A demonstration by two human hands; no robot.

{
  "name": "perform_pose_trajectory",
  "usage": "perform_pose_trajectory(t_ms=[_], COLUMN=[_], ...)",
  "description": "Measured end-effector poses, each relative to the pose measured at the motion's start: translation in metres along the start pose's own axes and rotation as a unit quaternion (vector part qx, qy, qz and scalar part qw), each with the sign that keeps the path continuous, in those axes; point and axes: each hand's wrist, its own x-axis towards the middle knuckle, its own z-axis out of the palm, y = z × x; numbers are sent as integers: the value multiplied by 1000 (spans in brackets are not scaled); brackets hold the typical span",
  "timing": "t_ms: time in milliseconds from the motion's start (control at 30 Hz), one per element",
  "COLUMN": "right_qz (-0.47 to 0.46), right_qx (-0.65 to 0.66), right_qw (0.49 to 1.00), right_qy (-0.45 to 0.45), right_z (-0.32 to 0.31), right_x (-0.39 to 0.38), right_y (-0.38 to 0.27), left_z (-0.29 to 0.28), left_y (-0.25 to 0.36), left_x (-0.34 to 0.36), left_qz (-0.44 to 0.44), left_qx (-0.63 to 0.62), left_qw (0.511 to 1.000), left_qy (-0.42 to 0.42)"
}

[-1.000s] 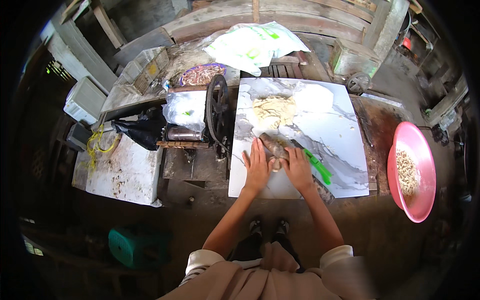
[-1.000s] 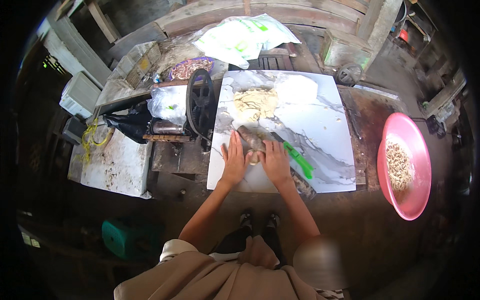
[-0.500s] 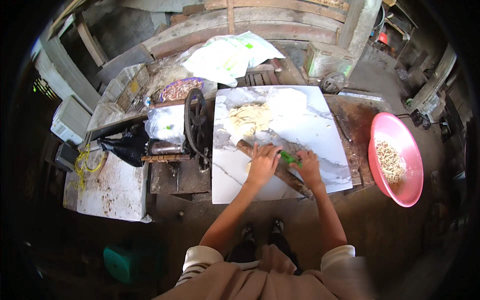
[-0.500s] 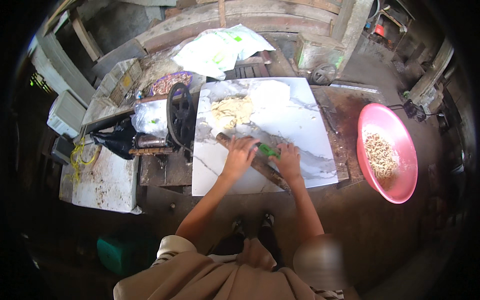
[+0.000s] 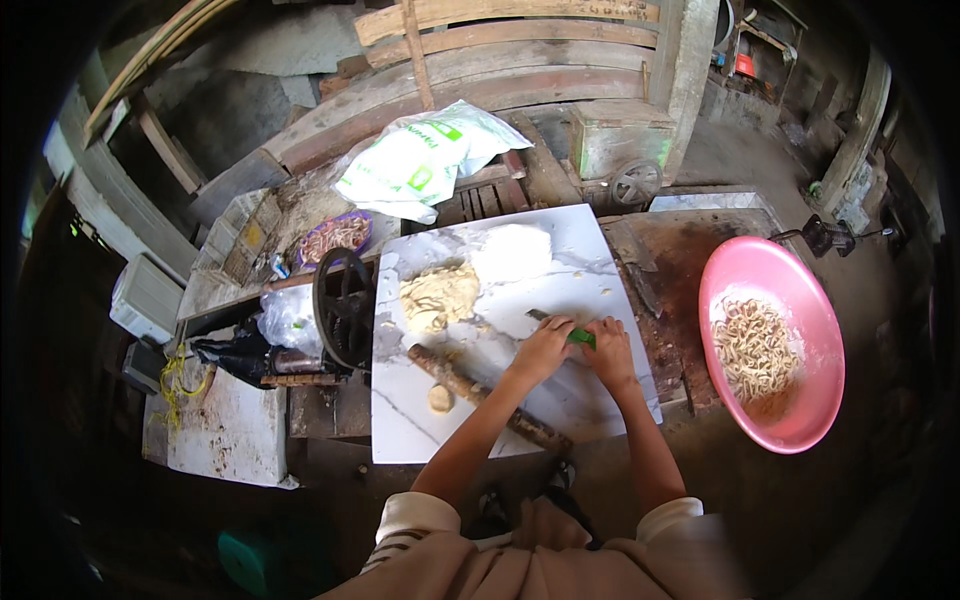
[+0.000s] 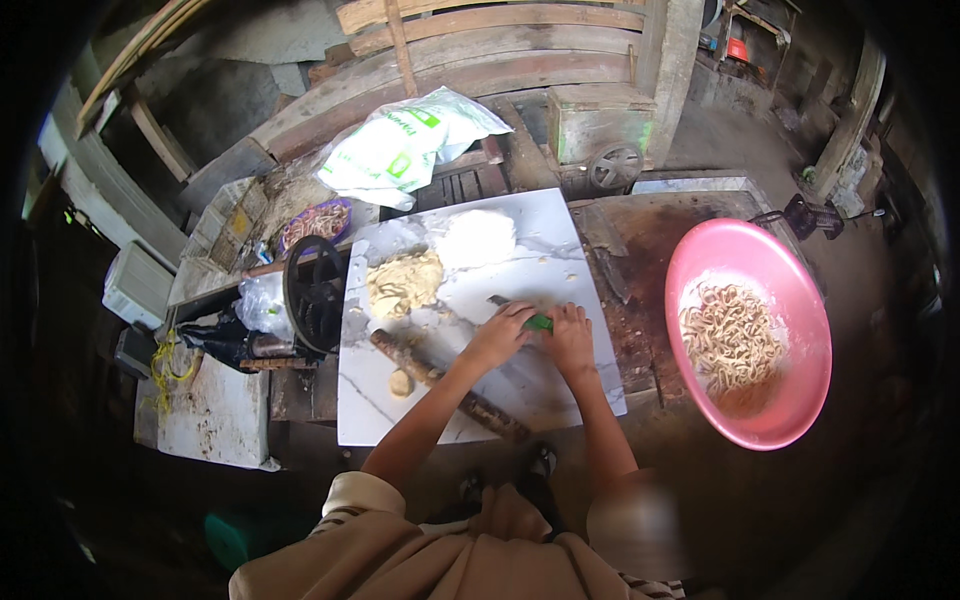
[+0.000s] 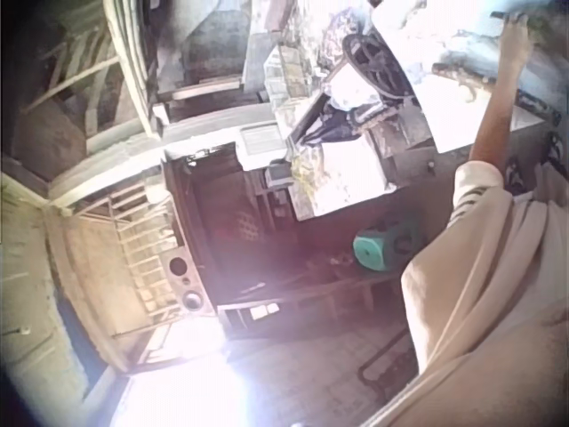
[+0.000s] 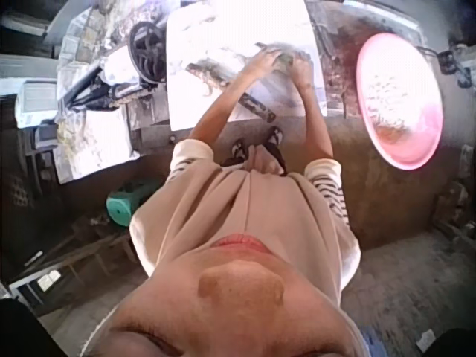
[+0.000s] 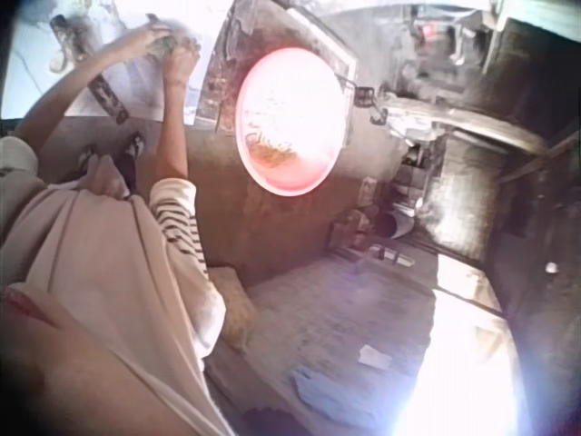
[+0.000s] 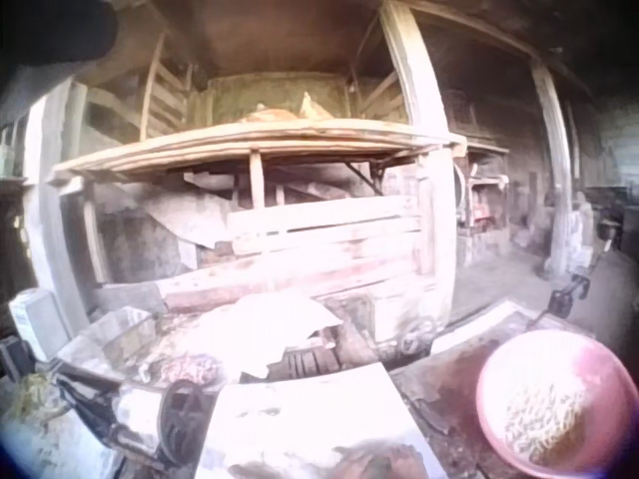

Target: The person prepares dough by rolling it with a wooden rolling pin, cutting it into squares with a knife, and then feeding the squares into a manual pasta machine to produce noodles which are collected in a bowl.

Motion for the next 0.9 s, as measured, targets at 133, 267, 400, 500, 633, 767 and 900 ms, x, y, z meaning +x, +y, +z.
perform_pose_trajectory(t_ms=[133,267,400,500,633,767,900], right_qz=[31,26,18,-97,-174,-207,-195], right_qx=[-9,4,-12,47,194,182,92], right_qw=[999,999,996,982,965,948,965], right_qy=[34,40,86,154,-35,-161,-152], right_z=[-5,-5,-13,-25,-21,-2,32], right_x=[21,32,28,17,-4,-35,-50], right_y=[43,58,32,-2,-61,-116,-155], left_z=[34,51,30,-14,-92,-137,-138], left_y=[2,4,10,13,12,5,-17], left_x=[47,65,52,23,-43,-116,-182], left_qz=[6,-23,-35,-18,-29,-116,-198], left_qx=[44,67,32,-57,-64,-41,-93], left_qw=[993,988,991,996,996,990,959], left_qy=[-113,-140,-122,-73,-47,73,182])
